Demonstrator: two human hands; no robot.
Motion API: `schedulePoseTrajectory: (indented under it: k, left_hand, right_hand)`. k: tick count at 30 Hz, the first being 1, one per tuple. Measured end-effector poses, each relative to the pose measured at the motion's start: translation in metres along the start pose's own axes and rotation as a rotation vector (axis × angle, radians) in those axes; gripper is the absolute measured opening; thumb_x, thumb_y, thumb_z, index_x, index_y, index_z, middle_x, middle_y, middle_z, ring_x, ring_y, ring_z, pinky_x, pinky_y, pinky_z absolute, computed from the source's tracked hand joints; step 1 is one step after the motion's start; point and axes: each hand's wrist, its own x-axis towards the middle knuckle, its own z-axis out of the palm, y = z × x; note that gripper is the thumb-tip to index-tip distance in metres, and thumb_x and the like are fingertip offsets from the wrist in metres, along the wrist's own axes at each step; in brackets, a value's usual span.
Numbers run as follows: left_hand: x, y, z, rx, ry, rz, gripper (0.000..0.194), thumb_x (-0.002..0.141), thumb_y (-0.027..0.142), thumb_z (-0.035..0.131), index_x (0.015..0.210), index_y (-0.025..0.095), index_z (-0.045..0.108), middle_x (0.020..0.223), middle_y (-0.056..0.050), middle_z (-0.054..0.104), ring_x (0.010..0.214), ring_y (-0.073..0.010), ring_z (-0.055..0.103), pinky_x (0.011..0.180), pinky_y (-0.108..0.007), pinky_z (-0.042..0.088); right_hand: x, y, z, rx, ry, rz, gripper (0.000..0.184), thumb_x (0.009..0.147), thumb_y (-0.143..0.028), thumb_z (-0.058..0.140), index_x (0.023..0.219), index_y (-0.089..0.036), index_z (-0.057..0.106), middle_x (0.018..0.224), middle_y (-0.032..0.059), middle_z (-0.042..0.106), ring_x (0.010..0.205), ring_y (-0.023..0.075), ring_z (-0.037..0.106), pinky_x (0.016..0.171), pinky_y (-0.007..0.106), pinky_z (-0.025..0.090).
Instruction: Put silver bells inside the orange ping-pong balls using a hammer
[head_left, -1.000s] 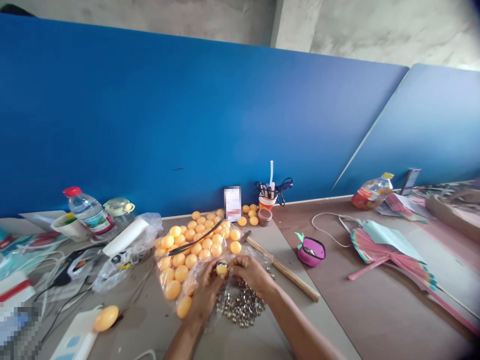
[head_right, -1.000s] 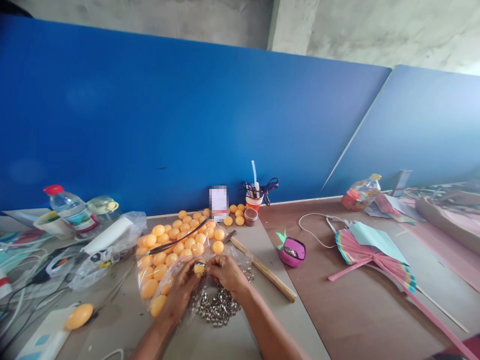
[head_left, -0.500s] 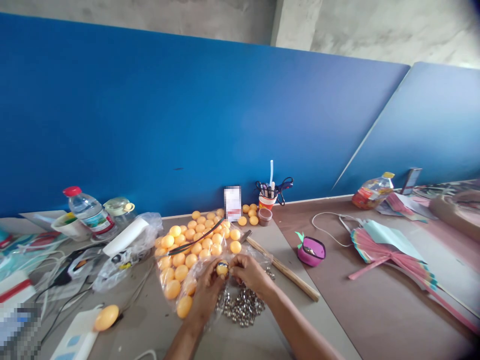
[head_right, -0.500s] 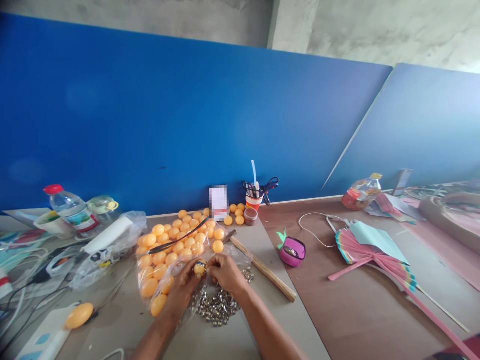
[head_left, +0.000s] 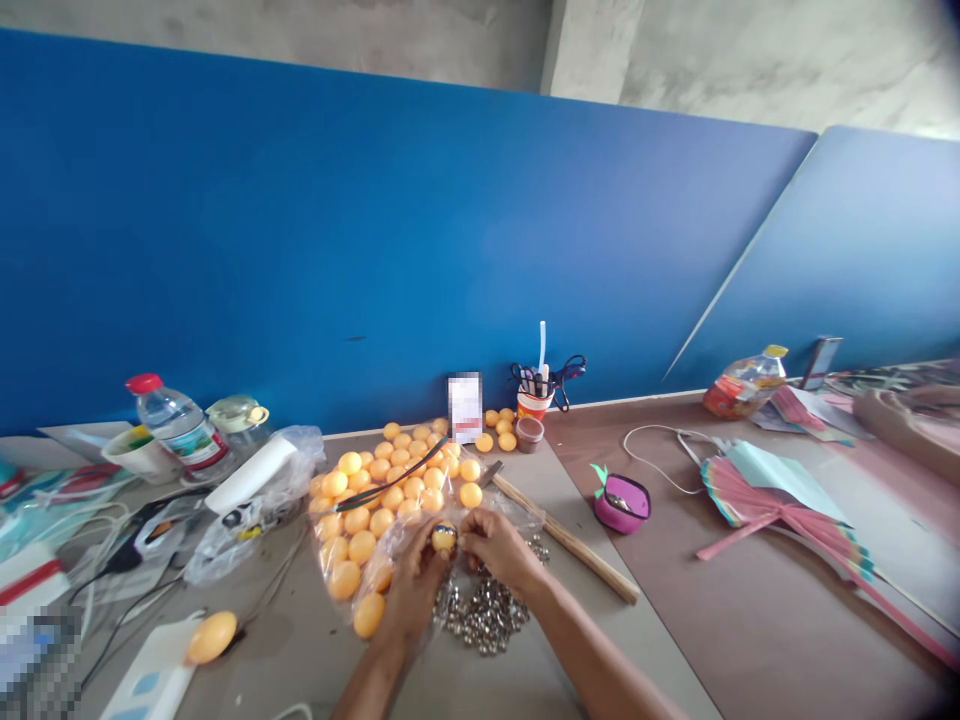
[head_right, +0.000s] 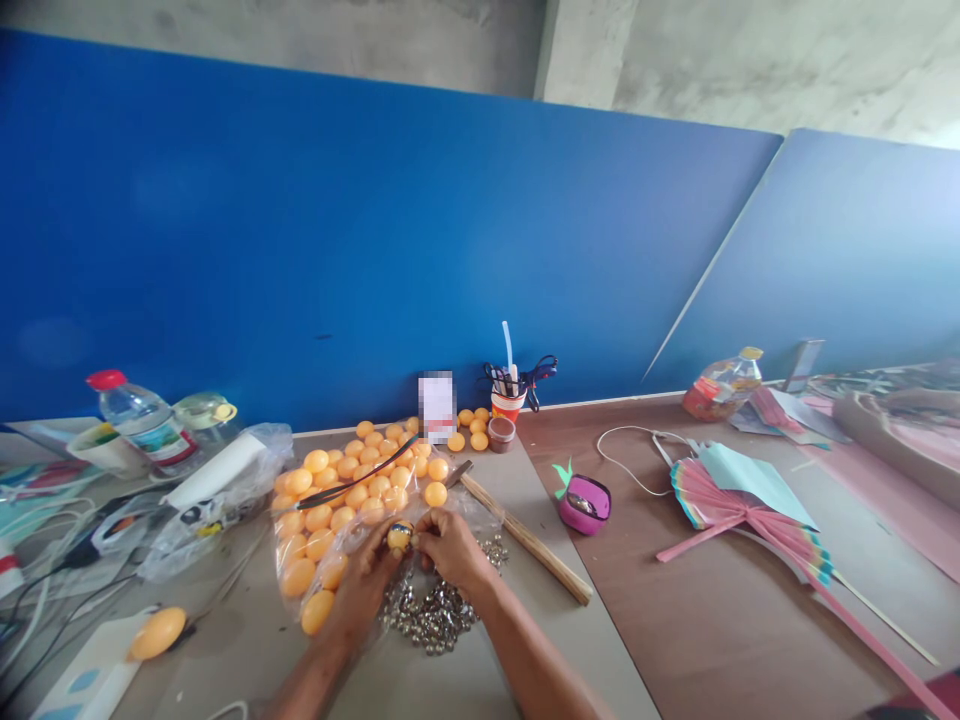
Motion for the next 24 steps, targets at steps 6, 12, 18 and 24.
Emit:
schedulePoseTrajectory:
  k: [6, 12, 18, 24]
  left_hand:
    - [-0.002, 0.006, 0.001, 0.016, -0.014, 0.003, 0.046, 0.081, 0.041, 0.061, 0.122, 0.021, 0.060, 0.135, -0.011, 0.059, 0.128, -0.0298, 0.050, 0.109, -0.047, 0.038]
    - [-0.001, 0.003, 0.002, 0.040, 0.030, 0.005, 0.043, 0.079, 0.037, 0.063, 0.118, 0.021, 0.063, 0.129, -0.010, 0.063, 0.124, -0.0295, 0.053, 0.109, -0.048, 0.038]
    - [0.002, -0.009, 0.001, 0.006, 0.047, -0.020, 0.045, 0.075, 0.036, 0.066, 0.117, 0.019, 0.063, 0.126, -0.011, 0.065, 0.121, -0.0297, 0.056, 0.106, -0.045, 0.042]
    - [0.003, 0.000, 0.003, -0.128, 0.062, -0.028, 0.045, 0.073, 0.042, 0.069, 0.113, 0.021, 0.065, 0.116, -0.010, 0.069, 0.112, -0.0309, 0.061, 0.101, -0.047, 0.046]
  right_hand:
    - [-0.001, 0.001, 0.001, -0.009, 0.004, 0.016, 0.009, 0.067, -0.012, 0.053, 0.063, -0.019, 0.050, 0.045, -0.0077, 0.049, 0.041, 0.0079, 0.041, 0.044, 0.021, 0.026]
    - [0.001, 0.002, 0.000, -0.094, 0.026, -0.021, 0.010, 0.069, -0.012, 0.054, 0.064, -0.019, 0.049, 0.044, -0.0078, 0.049, 0.042, 0.0089, 0.042, 0.044, 0.021, 0.030]
    - [0.002, 0.006, 0.005, -0.162, 0.074, -0.054, 0.010, 0.068, -0.011, 0.052, 0.064, -0.020, 0.048, 0.043, -0.0077, 0.048, 0.041, 0.0091, 0.043, 0.044, 0.021, 0.030]
    - [0.005, -0.002, -0.007, 0.057, 0.040, -0.080, 0.008, 0.069, -0.025, 0.054, 0.066, -0.020, 0.048, 0.049, -0.0070, 0.048, 0.042, 0.0080, 0.040, 0.044, 0.021, 0.028]
